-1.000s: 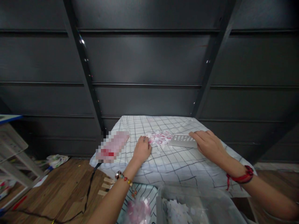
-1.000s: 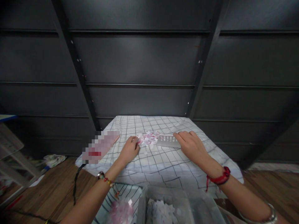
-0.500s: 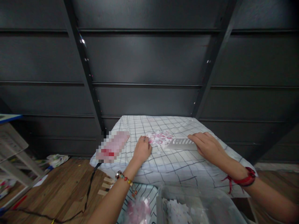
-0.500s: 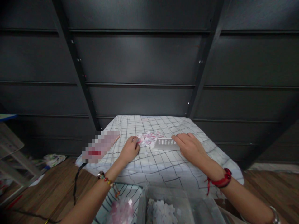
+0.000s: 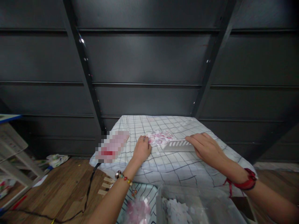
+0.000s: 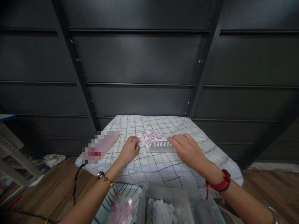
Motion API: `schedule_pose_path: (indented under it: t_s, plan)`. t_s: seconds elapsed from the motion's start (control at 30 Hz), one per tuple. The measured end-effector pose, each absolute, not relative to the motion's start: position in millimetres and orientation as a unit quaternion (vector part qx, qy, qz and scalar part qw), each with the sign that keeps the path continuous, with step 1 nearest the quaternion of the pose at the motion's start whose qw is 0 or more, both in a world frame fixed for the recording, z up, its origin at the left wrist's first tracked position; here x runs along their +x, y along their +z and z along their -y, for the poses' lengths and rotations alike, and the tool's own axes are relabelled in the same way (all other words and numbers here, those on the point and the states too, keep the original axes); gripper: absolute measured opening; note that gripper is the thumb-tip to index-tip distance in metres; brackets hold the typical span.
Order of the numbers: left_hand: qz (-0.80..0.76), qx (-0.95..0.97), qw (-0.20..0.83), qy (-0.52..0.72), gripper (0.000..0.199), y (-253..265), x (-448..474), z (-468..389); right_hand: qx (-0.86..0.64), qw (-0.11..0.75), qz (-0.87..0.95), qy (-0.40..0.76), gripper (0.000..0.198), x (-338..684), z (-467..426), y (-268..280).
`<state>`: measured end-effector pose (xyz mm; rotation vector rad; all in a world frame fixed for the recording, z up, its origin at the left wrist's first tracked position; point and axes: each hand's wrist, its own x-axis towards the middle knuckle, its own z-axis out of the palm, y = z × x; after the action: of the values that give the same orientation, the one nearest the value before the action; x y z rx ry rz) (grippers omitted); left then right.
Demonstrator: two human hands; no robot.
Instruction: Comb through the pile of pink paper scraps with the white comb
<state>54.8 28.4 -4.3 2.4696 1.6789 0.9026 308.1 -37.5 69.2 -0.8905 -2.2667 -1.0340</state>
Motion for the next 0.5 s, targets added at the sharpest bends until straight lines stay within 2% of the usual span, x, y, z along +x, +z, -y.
schedule_pose_path:
  t_s: [0.13, 0.5]
  plan:
    - [-0.538, 0.792, 0.005, 0.289, 0.031, -4.6, 54.8, -28.4, -0.315, 0.250, 0.824, -0.399, 0.034, 304.2, 36.9, 72.2]
    - [-0.540, 0.796, -0.005, 0.274, 0.031, -5.4, 54.5, -29.2, -0.316, 0.238, 0.844, -0.361, 0.038, 306.6, 41.4, 73.9]
